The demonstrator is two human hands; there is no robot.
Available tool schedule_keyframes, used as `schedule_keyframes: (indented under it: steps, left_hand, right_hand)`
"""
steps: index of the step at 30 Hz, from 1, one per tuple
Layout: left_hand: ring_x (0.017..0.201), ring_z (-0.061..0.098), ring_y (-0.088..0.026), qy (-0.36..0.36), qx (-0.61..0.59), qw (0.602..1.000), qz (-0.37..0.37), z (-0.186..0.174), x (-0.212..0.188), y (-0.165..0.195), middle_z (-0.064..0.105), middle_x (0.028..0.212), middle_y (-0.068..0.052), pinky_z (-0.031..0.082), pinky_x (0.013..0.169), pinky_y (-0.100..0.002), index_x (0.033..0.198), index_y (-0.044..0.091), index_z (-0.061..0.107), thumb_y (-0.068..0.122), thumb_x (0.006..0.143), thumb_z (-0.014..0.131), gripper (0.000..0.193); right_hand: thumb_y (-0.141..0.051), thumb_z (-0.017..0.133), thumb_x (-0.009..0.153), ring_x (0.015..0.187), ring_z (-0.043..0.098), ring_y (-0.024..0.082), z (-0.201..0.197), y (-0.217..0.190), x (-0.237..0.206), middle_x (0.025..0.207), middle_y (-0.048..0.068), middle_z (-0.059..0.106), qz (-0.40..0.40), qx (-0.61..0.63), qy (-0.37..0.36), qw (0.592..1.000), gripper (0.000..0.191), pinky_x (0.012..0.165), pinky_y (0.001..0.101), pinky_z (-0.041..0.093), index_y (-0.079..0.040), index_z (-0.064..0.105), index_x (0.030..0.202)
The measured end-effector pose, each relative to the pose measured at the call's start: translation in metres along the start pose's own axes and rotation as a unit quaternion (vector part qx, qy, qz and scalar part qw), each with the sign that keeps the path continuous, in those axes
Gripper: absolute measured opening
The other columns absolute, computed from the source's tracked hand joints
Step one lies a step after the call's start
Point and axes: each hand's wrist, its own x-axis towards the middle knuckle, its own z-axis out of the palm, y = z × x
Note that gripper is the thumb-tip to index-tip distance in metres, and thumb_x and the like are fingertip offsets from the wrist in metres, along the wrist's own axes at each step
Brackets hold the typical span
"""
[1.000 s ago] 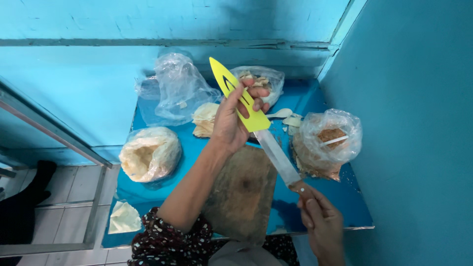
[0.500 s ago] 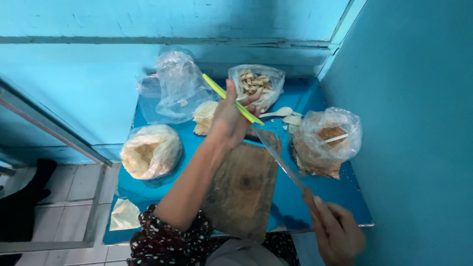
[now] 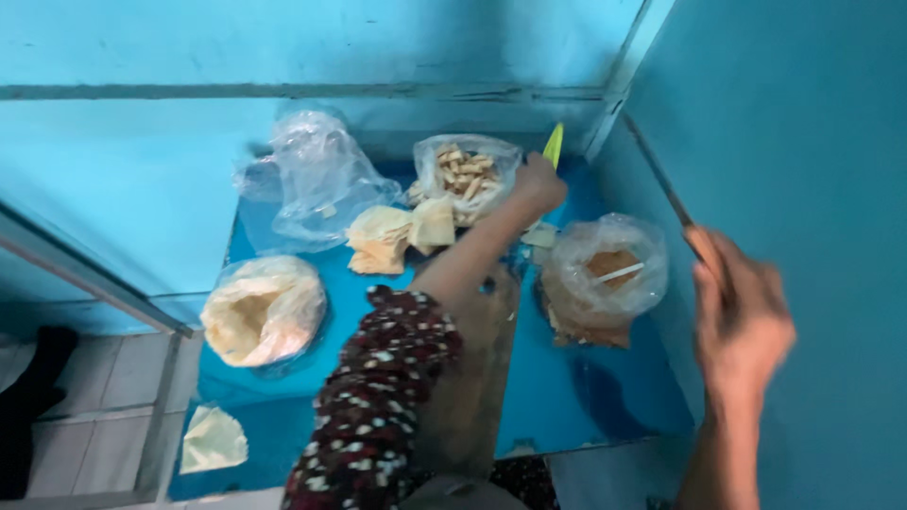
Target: The person tears pieces from a large round white flat cake, presses a piece flat on a cutting board, cuts it with a knife into smaller pieces, and stacks the cut pieces on the table with other prepared pieces.
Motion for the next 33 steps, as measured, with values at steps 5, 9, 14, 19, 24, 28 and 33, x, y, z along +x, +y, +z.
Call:
schedule_keyframes:
  steps: [5,9,14,19,24,28,33]
  left_hand:
    - [0.13,0.046,-0.049,0.023,0.056,0.985,-0.162,0.028,-0.005,0.019,0.038,0.146,-0.033,0.048,0.101,-0.057,0.151,-0.007,0.021,0.018,0.078,0.072,0.092]
    - [0.128,0.041,-0.062,0.063,0.187,0.977,-0.076,0.026,-0.007,0.017,0.031,0.153,-0.04,0.046,0.097,-0.069,0.15,-0.016,0.031,0.02,0.09,0.063,0.077]
    - [0.124,0.053,-0.052,-0.09,0.205,0.975,-0.008,0.021,0.015,0.01,0.055,0.135,-0.03,0.05,0.097,-0.059,0.124,-0.011,0.061,0.019,0.083,0.067,0.052]
    - [0.102,0.07,-0.041,-0.12,0.145,0.977,0.101,0.008,0.019,-0.012,0.072,0.101,-0.027,0.058,0.088,-0.045,0.092,-0.004,0.076,0.009,0.072,0.073,0.024]
    - [0.101,0.07,-0.043,-0.114,0.139,0.969,0.167,-0.019,-0.003,-0.03,0.072,0.1,-0.029,0.058,0.086,-0.049,0.094,-0.002,0.074,0.007,0.075,0.071,0.021]
    - [0.096,0.07,-0.043,-0.121,0.113,0.969,0.185,-0.078,-0.063,-0.038,0.073,0.096,-0.026,0.056,0.082,-0.052,0.092,0.0,0.074,0.017,0.083,0.073,0.019]
    - [0.095,0.068,-0.042,-0.101,0.151,0.957,0.228,-0.167,-0.184,-0.038,0.065,0.107,-0.023,0.054,0.077,-0.054,0.11,0.002,0.065,0.021,0.096,0.069,0.024]
  right_hand:
    - [-0.025,0.063,0.104,0.101,0.07,0.029,0.057,0.035,0.075,0.121,0.011,0.073,-0.008,0.006,-0.158,0.987,0.028,0.087,0.04,0.056,-0.022,0.073,0.13]
    - [-0.024,0.058,0.105,0.115,0.064,0.034,0.101,0.071,0.093,0.129,0.012,0.071,-0.044,0.024,-0.27,0.962,0.031,0.097,0.044,0.049,-0.02,0.071,0.133]
    - [-0.02,0.059,0.099,0.134,0.058,0.022,0.139,0.105,0.11,0.147,0.008,0.061,0.027,0.409,-0.437,0.801,0.043,0.109,0.0358,0.044,-0.017,0.058,0.141]
    - [-0.008,0.074,0.082,0.103,0.069,0.019,0.167,0.091,0.124,0.124,0.01,0.076,-0.018,0.182,-0.459,0.87,0.058,0.092,0.0372,0.055,-0.019,0.067,0.139]
    - [-0.009,0.077,0.082,0.099,0.068,0.019,0.184,0.072,0.138,0.118,0.011,0.075,-0.077,0.152,-0.51,0.843,0.06,0.089,0.0377,0.053,-0.02,0.066,0.14]
    - [-0.013,0.072,0.082,0.1,0.069,0.028,0.19,0.056,0.161,0.117,0.011,0.074,-0.228,-0.015,-0.48,0.847,0.048,0.086,0.0418,0.054,-0.023,0.073,0.13]
    - [-0.026,0.073,0.082,0.094,0.073,0.032,0.216,0.002,0.155,0.104,0.01,0.077,-0.207,-0.105,-0.557,0.797,0.023,0.081,0.0453,0.057,-0.019,0.079,0.103]
